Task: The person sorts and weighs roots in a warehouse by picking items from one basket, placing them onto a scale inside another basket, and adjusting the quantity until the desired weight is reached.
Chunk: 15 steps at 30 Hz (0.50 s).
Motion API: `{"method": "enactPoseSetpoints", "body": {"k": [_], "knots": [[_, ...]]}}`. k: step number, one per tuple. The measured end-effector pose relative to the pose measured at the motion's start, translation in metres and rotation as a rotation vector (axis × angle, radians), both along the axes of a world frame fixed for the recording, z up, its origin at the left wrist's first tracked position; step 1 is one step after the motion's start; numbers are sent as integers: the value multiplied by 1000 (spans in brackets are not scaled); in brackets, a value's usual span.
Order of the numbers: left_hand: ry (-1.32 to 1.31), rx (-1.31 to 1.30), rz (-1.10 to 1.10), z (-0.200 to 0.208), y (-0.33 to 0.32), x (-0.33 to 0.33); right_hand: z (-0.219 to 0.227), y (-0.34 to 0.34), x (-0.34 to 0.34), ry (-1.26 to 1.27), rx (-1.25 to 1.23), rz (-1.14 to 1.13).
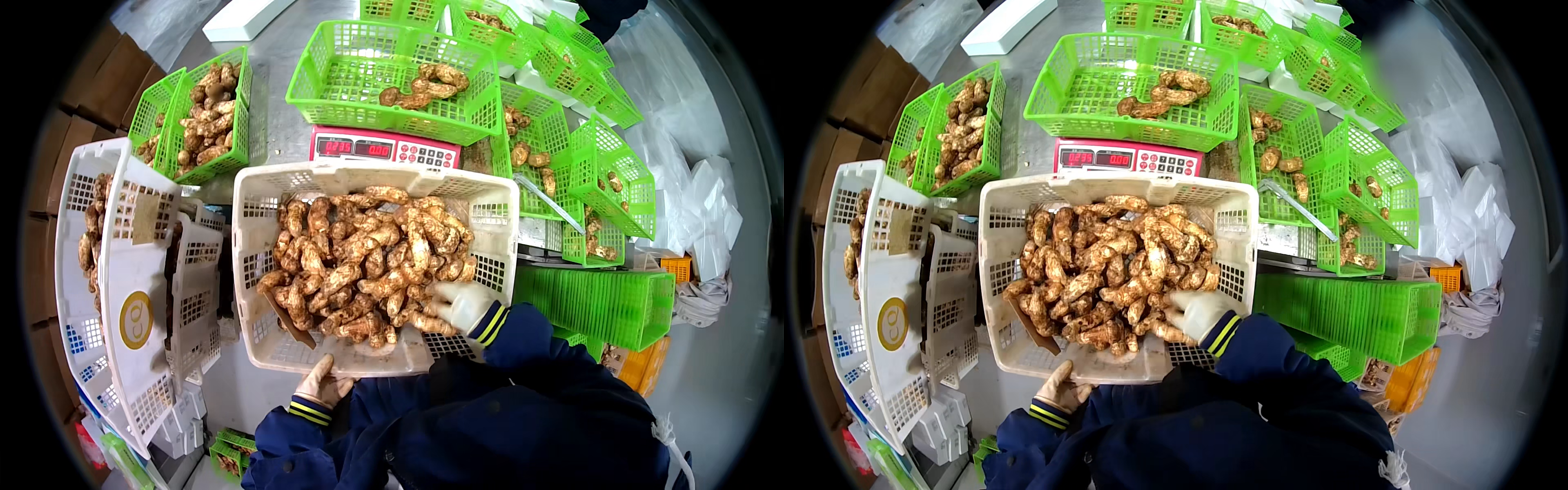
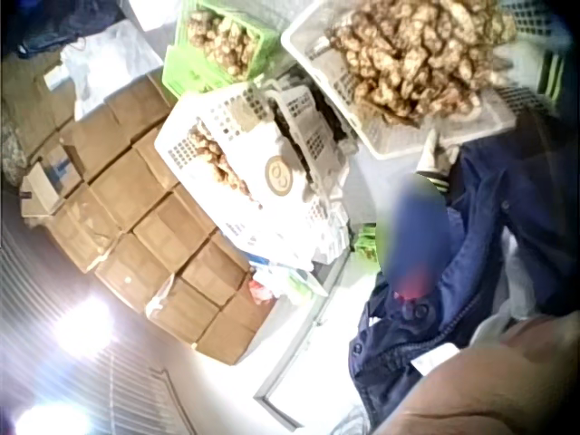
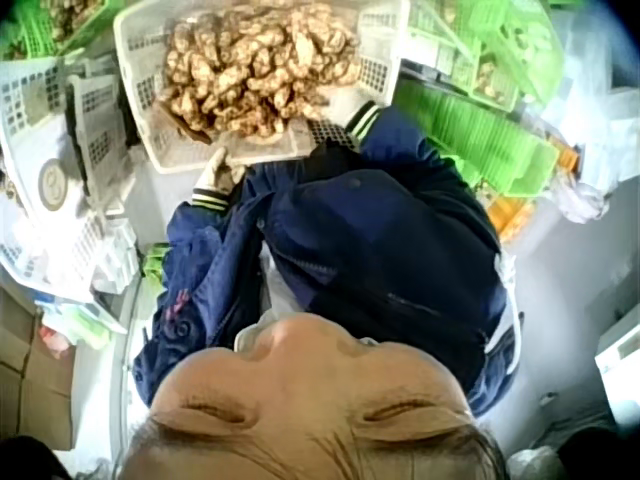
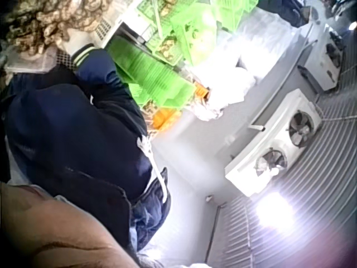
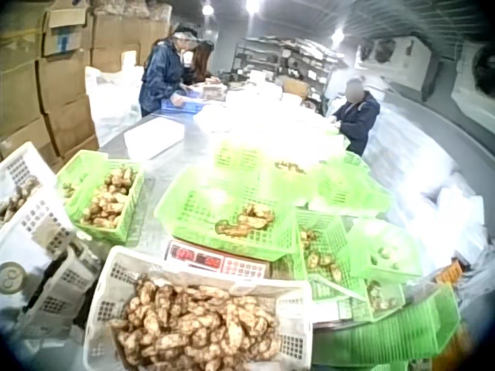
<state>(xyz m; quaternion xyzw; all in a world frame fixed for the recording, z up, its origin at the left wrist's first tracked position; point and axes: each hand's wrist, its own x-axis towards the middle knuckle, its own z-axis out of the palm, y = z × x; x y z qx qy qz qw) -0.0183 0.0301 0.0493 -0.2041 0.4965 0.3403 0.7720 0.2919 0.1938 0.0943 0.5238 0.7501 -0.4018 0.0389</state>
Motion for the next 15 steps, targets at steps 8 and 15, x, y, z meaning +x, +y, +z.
{"method": "enactPoseSetpoints", "body": {"k": [8,15], "knots": [[10,-42,-26,-4,3,-4,3,112,-54,-245,196,-155],[50,-22,-17,-2,-2,-4,26,57,-54,-343,294,167]]}}
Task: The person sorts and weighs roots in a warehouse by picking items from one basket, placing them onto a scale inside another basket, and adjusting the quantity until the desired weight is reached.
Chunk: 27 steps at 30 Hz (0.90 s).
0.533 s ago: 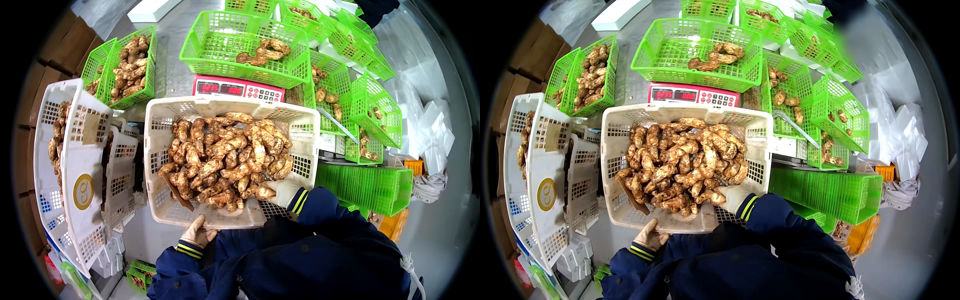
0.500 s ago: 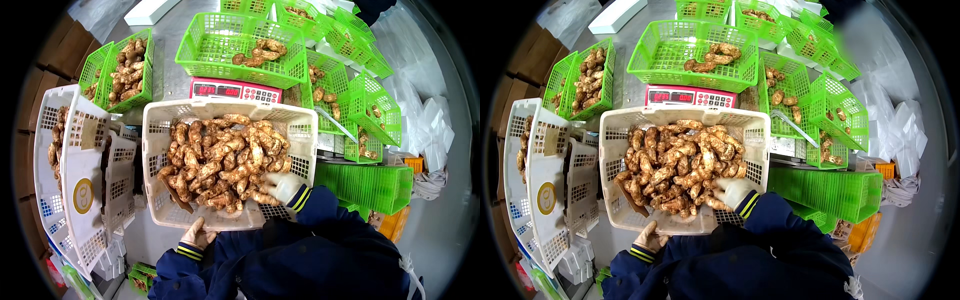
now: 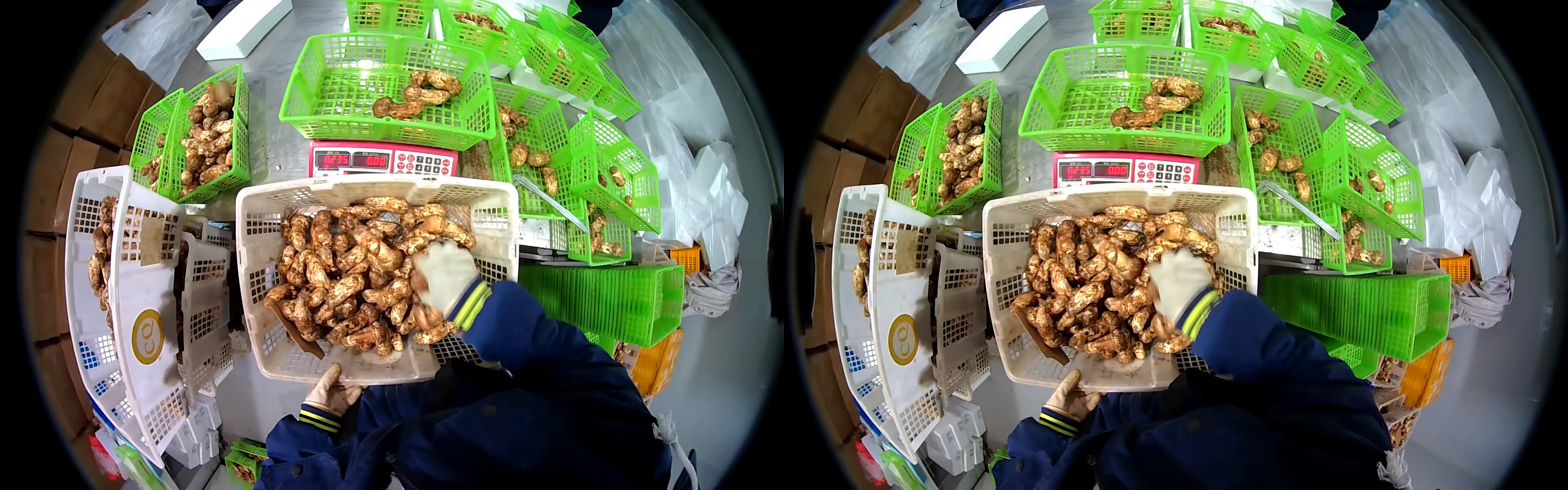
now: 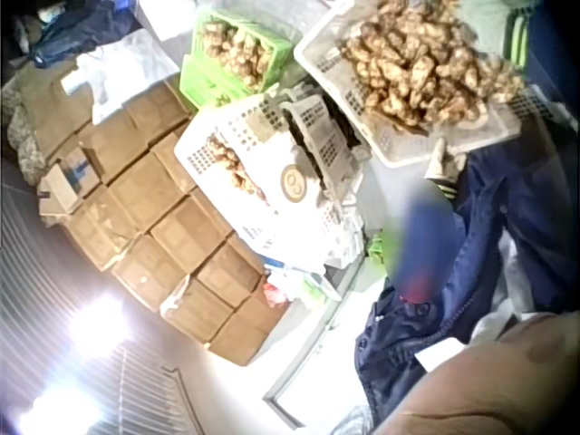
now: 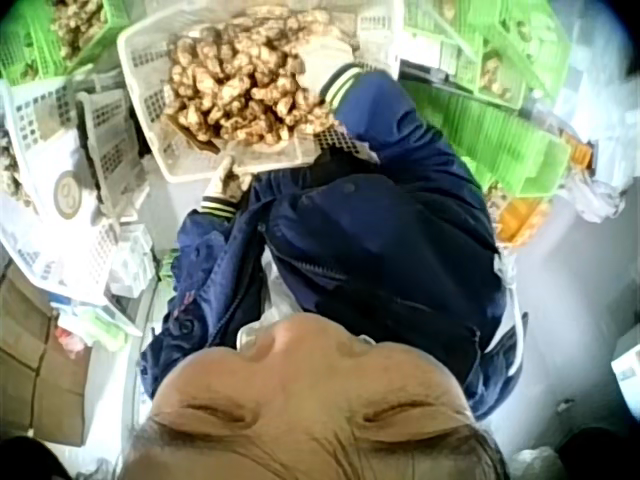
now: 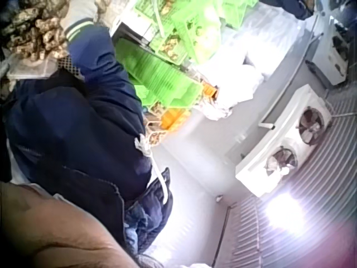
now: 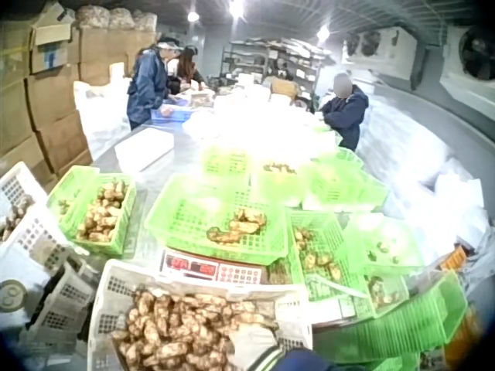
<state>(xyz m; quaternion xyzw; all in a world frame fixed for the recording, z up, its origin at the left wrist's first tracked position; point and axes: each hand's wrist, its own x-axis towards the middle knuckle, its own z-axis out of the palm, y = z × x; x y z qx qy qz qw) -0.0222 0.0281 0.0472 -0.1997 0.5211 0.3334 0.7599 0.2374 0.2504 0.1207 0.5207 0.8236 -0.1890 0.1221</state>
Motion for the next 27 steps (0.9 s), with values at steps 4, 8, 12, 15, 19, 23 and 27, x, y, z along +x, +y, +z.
{"method": "enactPoseSetpoints", "body": {"k": [4,8,12,15,19,23,27], "knots": [[-10,-4,0,3,6,3,-8,-59,18,102,130,144],[-30,4,29,2,4,3,-4,-77,25,166,-153,255],[-39,37,33,3,2,3,-30,-46,43,252,-6,85],[-6,-17,32,7,7,5,-39,14,43,-170,169,-152],[-21,-50,-8,-8,9,0,-102,59,55,-266,47,-370],[-31,-37,52,-2,0,2,-55,40,38,-102,134,-202],[-22,-80,60,-3,0,3,-26,-12,23,-165,-13,6]]}}
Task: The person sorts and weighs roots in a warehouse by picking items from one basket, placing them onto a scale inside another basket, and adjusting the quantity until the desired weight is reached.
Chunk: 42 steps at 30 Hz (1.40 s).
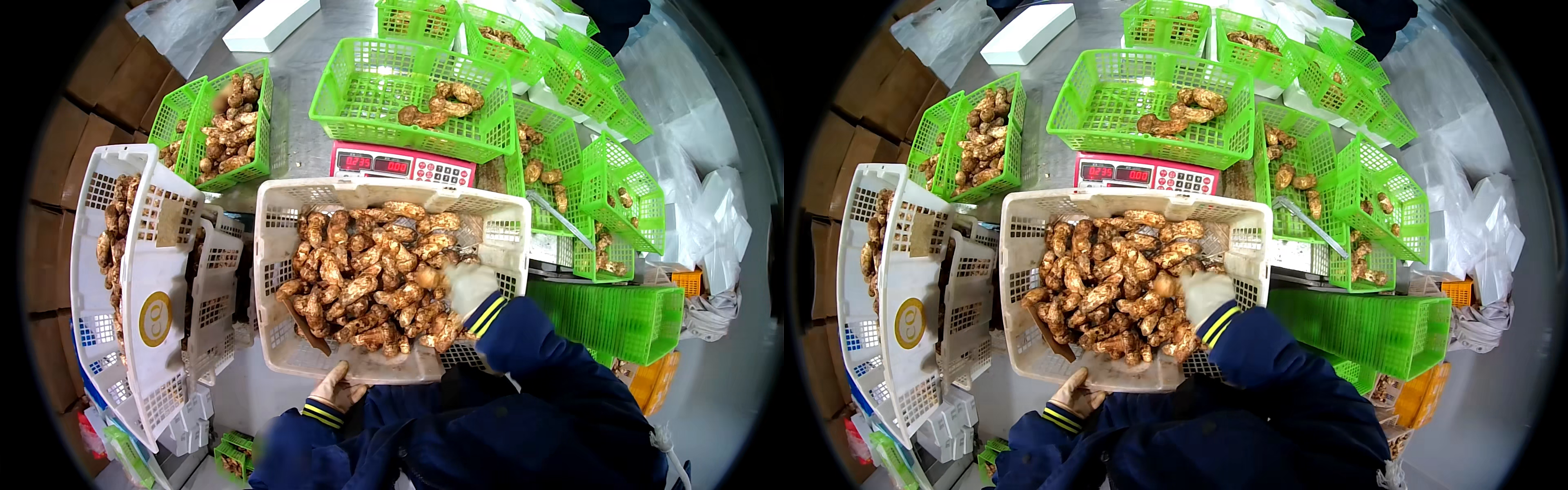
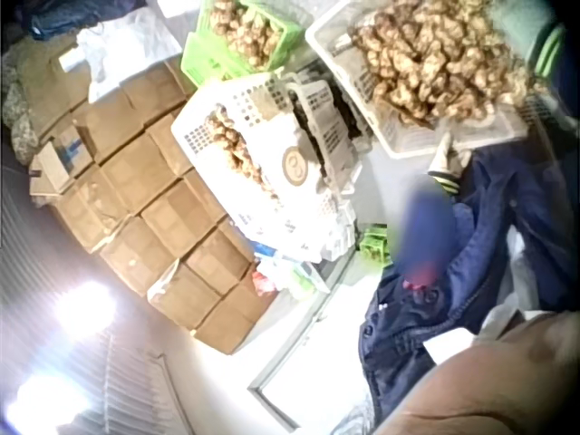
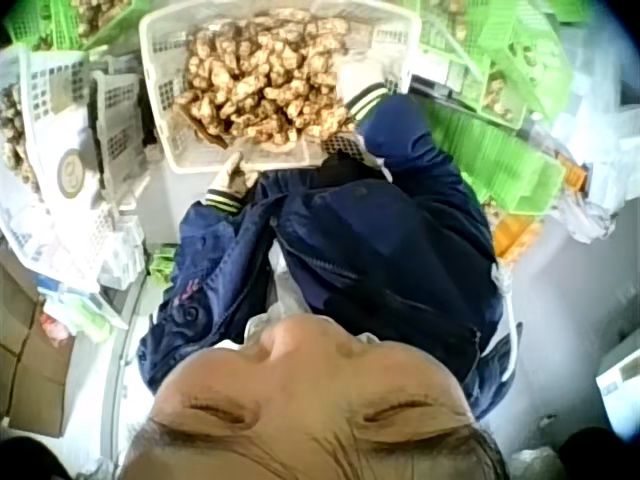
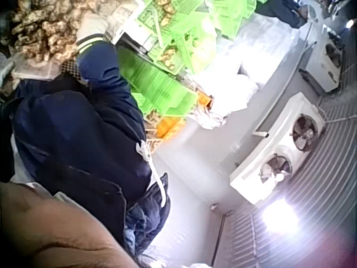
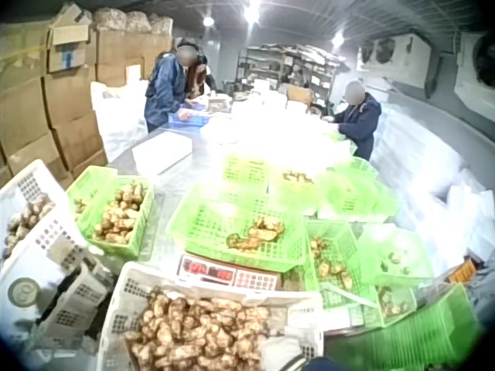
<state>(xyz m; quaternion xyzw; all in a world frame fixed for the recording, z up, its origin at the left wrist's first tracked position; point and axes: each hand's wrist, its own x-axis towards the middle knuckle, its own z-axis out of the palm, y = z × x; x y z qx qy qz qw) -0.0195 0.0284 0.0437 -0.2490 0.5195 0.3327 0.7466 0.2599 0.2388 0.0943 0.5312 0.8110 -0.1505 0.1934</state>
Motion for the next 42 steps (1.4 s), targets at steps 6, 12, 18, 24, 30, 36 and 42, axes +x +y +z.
{"method": "enactPoseSetpoints", "body": {"k": [6,12,18,24,30,36,42], "knots": [[14,58,-40,8,7,3,-3,-67,-21,279,40,221],[5,23,-34,11,8,2,15,-37,15,174,-151,63],[27,92,-31,15,7,3,-12,42,24,-127,-119,-40],[36,60,-16,7,10,4,-75,70,42,-261,-233,247],[45,19,38,4,1,5,16,71,36,-66,-82,16],[-1,49,23,-3,-1,3,35,63,52,1005,-579,-405],[41,10,18,1,-2,1,9,36,23,903,-385,-18]]}}
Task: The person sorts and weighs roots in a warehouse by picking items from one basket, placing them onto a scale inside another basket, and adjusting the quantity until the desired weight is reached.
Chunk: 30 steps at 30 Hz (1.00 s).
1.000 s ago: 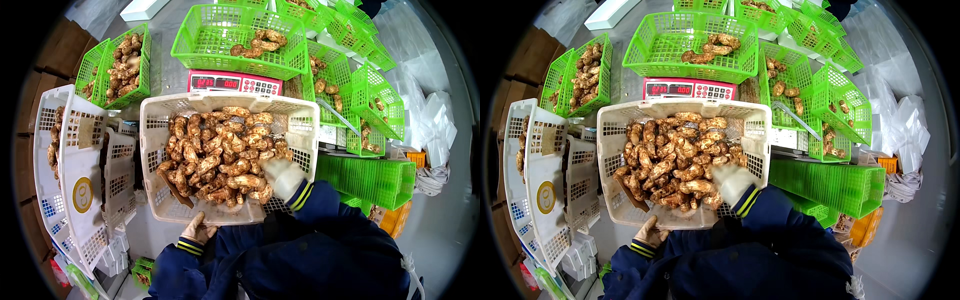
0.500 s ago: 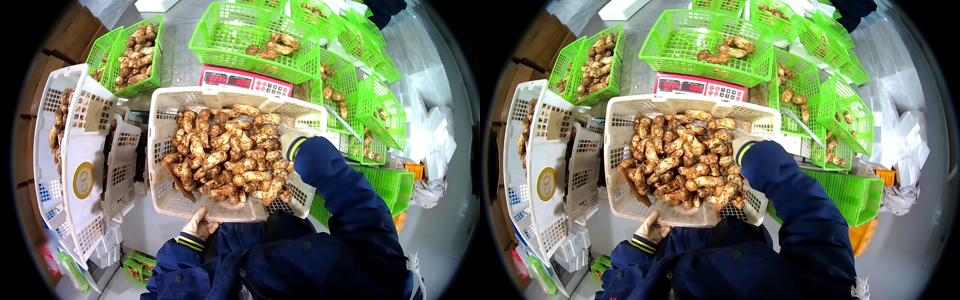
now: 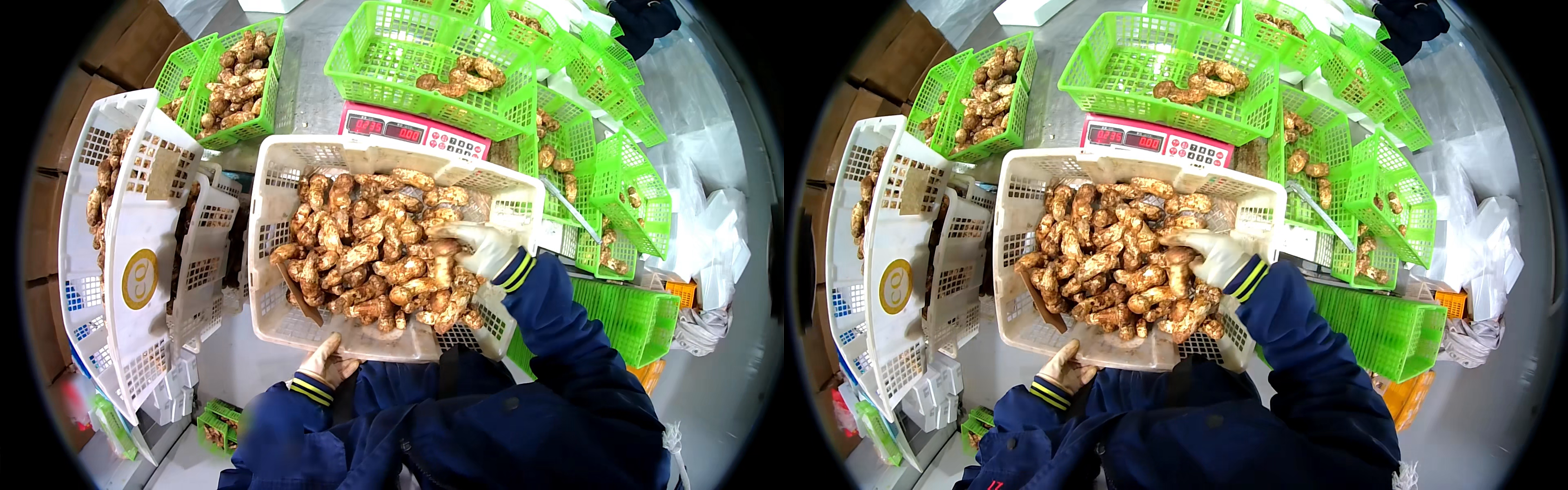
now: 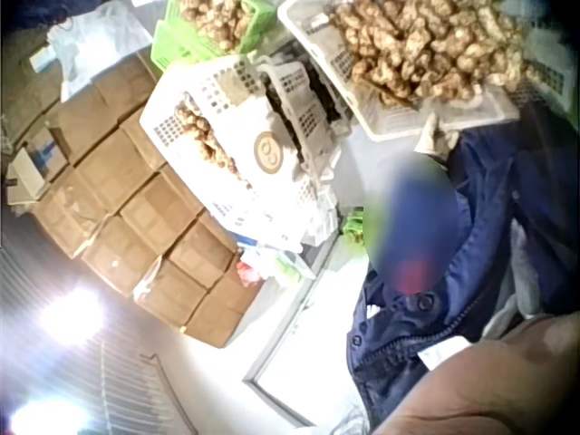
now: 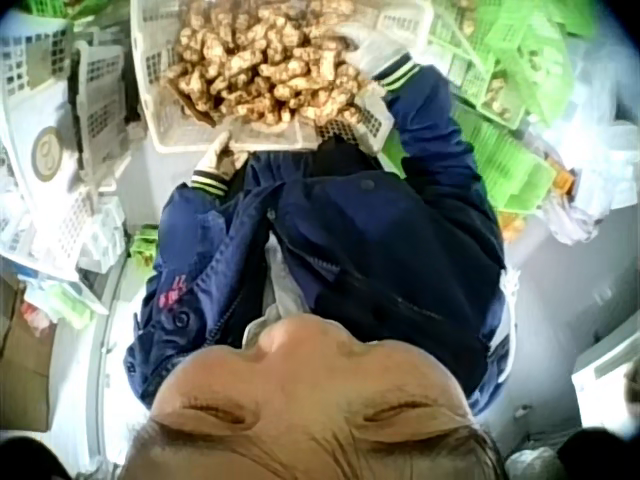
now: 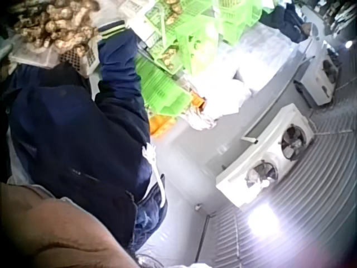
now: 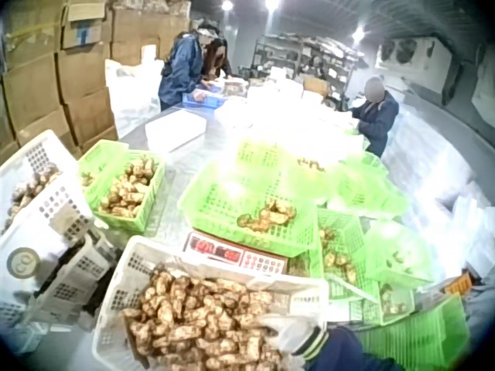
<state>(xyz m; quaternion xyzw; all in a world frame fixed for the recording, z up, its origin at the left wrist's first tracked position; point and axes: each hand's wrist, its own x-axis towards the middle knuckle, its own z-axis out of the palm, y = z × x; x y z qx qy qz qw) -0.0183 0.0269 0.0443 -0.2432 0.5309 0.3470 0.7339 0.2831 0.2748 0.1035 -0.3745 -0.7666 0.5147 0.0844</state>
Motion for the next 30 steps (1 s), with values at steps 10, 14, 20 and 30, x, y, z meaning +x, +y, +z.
{"method": "enactPoseSetpoints", "body": {"k": [10,14,20,30], "knots": [[-24,44,-2,-3,2,1,-17,-72,-43,-627,285,-217],[-8,22,6,7,7,4,-25,-70,-72,-770,354,-94],[-61,104,45,-4,-3,4,-16,-43,-21,-376,345,-377],[-138,-25,95,-14,3,1,-11,-5,-72,-624,484,-194]]}}
